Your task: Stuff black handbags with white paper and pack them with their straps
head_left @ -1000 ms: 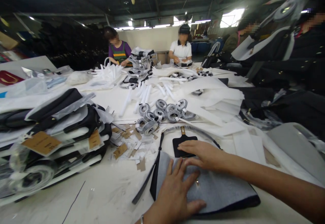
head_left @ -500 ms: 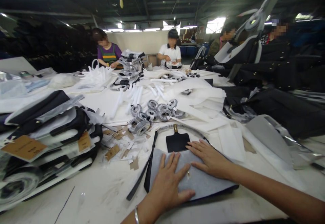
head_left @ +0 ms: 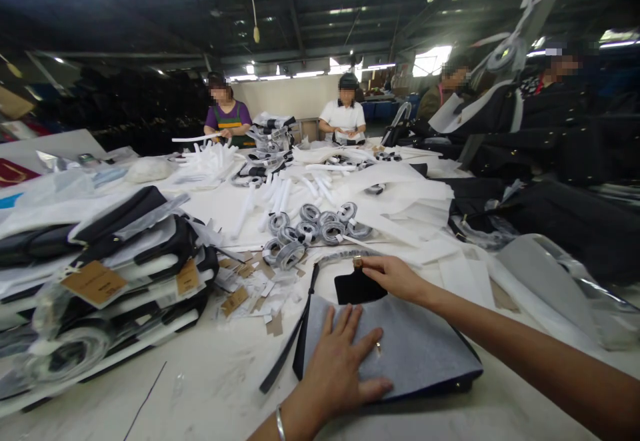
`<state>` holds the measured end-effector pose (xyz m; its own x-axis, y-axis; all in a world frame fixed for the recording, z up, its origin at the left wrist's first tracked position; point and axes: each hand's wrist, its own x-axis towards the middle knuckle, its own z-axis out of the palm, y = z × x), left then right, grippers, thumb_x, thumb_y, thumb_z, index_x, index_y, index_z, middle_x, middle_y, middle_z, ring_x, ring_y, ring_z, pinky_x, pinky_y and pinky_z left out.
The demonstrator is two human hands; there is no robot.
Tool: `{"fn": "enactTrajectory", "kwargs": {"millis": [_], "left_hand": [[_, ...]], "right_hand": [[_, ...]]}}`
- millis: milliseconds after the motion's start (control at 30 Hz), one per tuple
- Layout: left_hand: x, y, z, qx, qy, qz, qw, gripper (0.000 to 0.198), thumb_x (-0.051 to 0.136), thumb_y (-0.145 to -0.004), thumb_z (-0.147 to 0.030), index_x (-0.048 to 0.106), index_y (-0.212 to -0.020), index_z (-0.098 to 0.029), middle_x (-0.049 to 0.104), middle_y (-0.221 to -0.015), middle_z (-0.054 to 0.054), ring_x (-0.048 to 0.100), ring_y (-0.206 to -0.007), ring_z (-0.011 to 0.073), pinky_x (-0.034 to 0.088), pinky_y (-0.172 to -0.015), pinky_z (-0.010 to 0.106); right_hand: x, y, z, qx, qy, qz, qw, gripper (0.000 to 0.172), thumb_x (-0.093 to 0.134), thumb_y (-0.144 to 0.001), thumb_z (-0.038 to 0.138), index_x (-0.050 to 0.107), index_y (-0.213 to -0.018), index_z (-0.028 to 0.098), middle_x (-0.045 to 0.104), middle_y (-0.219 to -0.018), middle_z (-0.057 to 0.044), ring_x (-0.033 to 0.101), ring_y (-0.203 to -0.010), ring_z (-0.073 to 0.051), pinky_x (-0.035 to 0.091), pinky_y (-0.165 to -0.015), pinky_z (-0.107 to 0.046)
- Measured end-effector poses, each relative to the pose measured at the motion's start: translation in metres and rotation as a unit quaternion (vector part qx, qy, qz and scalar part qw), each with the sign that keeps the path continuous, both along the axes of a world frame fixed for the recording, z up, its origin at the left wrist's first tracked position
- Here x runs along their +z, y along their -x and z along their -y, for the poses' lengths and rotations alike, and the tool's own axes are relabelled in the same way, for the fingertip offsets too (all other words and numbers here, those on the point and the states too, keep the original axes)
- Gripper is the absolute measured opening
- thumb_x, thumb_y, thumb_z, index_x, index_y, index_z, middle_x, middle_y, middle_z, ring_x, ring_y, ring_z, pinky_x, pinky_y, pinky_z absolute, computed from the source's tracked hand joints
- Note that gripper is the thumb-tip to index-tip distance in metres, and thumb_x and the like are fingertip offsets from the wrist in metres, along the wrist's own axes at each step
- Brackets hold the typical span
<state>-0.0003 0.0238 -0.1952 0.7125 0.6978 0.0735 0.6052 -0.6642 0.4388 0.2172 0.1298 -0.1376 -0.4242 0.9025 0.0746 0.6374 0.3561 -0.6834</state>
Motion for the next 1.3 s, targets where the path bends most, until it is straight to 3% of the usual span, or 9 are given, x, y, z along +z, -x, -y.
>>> {"fn": "enactTrajectory", "kwargs": {"millis": [167, 300, 567, 800, 900, 1033, 1133, 1233, 1300], "left_hand": [[0.004, -0.002, 0.0, 0.004, -0.017, 0.016, 1.0, 0.076, 0.051, -0.084, -0.075, 0.034, -0.15, -0.042, 0.035, -0.158, 0.01, 0.026, -0.148, 0.0359, 0.011, -0.118, 0.068], [0.007, -0.005, 0.002, -0.005, -0.022, 0.03, 0.999, 0.078, 0.054, -0.085, -0.071, 0.029, -0.152, -0.04, 0.037, -0.157, 0.006, 0.032, -0.146, 0.0307, 0.007, -0.12, 0.065], [0.001, -0.006, 0.006, 0.012, -0.04, 0.037, 0.998, 0.078, 0.063, -0.081, -0.067, 0.039, -0.147, -0.034, 0.052, -0.146, 0.005, 0.044, -0.137, 0.029, 0.003, -0.123, 0.059], [0.008, -0.007, 0.005, -0.005, -0.045, -0.007, 0.999, 0.078, 0.05, -0.086, -0.073, 0.036, -0.15, -0.03, 0.047, -0.15, 0.007, 0.039, -0.141, 0.0307, 0.006, -0.121, 0.063], [0.011, -0.009, 0.004, -0.011, -0.047, -0.028, 0.998, 0.081, 0.048, -0.087, -0.073, 0.029, -0.153, -0.03, 0.042, -0.154, 0.009, 0.034, -0.144, 0.0314, 0.006, -0.121, 0.063], [0.011, -0.009, 0.003, -0.018, -0.044, -0.049, 0.998, 0.08, 0.045, -0.088, -0.074, 0.027, -0.154, -0.032, 0.039, -0.156, 0.009, 0.032, -0.145, 0.0316, 0.005, -0.121, 0.064], [0.008, -0.008, 0.003, -0.011, -0.052, -0.059, 0.997, 0.082, 0.044, -0.088, -0.075, 0.025, -0.155, -0.032, 0.032, -0.159, 0.012, 0.028, -0.147, 0.0346, 0.009, -0.12, 0.064], [0.006, -0.008, 0.002, -0.01, -0.06, -0.058, 0.996, 0.085, 0.044, -0.086, -0.077, 0.025, -0.155, -0.031, 0.027, -0.161, 0.013, 0.024, -0.148, 0.0363, 0.013, -0.119, 0.065], [0.006, -0.008, 0.002, -0.009, -0.059, -0.052, 0.997, 0.086, 0.046, -0.085, -0.077, 0.028, -0.154, -0.031, 0.033, -0.158, 0.012, 0.028, -0.147, 0.0351, 0.012, -0.12, 0.064]], "right_hand": [[0.006, -0.024, 0.073, 0.049, 0.017, -0.053, 0.997, 0.033, 0.05, -0.097, 0.027, 0.071, -0.122, 0.025, 0.071, -0.123, -0.002, 0.066, -0.116, -0.021, 0.048, -0.106, -0.034], [-0.011, -0.028, 0.097, 0.073, 0.009, -0.041, 0.996, 0.041, 0.055, -0.093, 0.015, 0.065, -0.131, 0.028, 0.068, -0.129, 0.0, 0.063, -0.12, -0.019, 0.047, -0.107, -0.032], [-0.033, -0.034, 0.107, 0.116, -0.01, -0.026, 0.993, 0.06, 0.065, -0.089, 0.01, 0.052, -0.144, 0.029, 0.06, -0.14, -0.002, 0.055, -0.131, -0.02, 0.041, -0.115, -0.035], [-0.053, -0.036, 0.114, 0.097, -0.081, -0.051, 0.991, 0.049, 0.062, -0.092, 0.016, 0.056, -0.14, 0.023, 0.061, -0.138, -0.007, 0.055, -0.13, -0.02, 0.042, -0.114, -0.036], [-0.038, -0.031, 0.109, 0.092, -0.069, -0.042, 0.992, 0.037, 0.059, -0.096, 0.022, 0.062, -0.132, 0.023, 0.066, -0.132, -0.006, 0.061, -0.123, -0.02, 0.047, -0.107, -0.033], [0.002, -0.014, 0.092, 0.105, -0.041, 0.037, 0.993, 0.02, 0.058, -0.096, 0.022, 0.074, -0.108, 0.024, 0.077, -0.106, -0.003, 0.072, -0.098, -0.019, 0.055, -0.087, -0.027], [0.012, 0.001, 0.081, 0.054, -0.073, 0.095, 0.991, 0.018, 0.058, -0.095, 0.021, 0.076, -0.098, 0.023, 0.078, -0.095, -0.004, 0.072, -0.088, -0.021, 0.055, -0.08, -0.029], [-0.01, 0.005, 0.082, 0.012, -0.167, 0.044, 0.985, 0.024, 0.053, -0.098, 0.02, 0.071, -0.114, 0.02, 0.075, -0.112, -0.007, 0.069, -0.104, -0.023, 0.052, -0.095, -0.038], [-0.033, 0.0, 0.089, 0.014, -0.199, -0.013, 0.98, 0.029, 0.049, -0.099, 0.018, 0.066, -0.123, 0.021, 0.072, -0.121, -0.006, 0.065, -0.114, -0.021, 0.047, -0.105, -0.041]]}}
